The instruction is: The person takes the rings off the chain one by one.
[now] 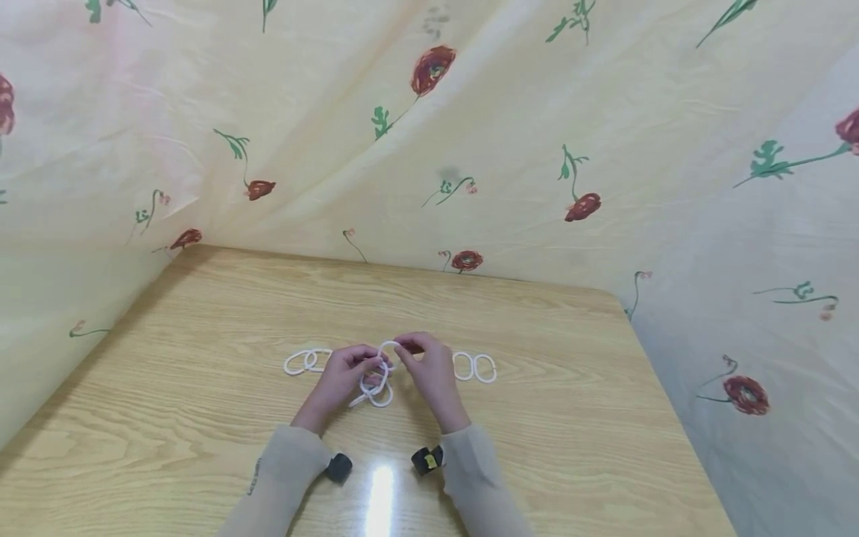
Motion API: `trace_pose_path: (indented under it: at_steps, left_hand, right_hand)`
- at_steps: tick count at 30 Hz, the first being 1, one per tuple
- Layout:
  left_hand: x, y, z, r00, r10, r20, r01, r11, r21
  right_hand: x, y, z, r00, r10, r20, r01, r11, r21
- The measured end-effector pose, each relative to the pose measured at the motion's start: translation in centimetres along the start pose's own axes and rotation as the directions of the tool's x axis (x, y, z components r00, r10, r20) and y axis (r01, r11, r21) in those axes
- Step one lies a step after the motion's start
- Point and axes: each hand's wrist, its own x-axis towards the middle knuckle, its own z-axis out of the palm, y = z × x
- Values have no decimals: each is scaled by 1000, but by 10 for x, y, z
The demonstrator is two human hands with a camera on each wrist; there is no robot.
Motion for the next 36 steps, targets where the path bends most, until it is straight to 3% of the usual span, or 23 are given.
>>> trace_pose_path:
  at_steps: [22,29,36]
  left_hand:
    - [0,-1,0,1000,-14,-19,14,1000,-20]
    - [0,-1,-1,1000,7,27,-7,1000,3]
    - [0,0,-1,998,-29,62,26,999,46]
  right_hand:
    - [-1,-3,-5,998,64,-29,-62,995,79]
    - [0,-6,-7,998,68,-20,-65,994,89]
    - [-1,-8,-6,999,54,-5,-53,993,103]
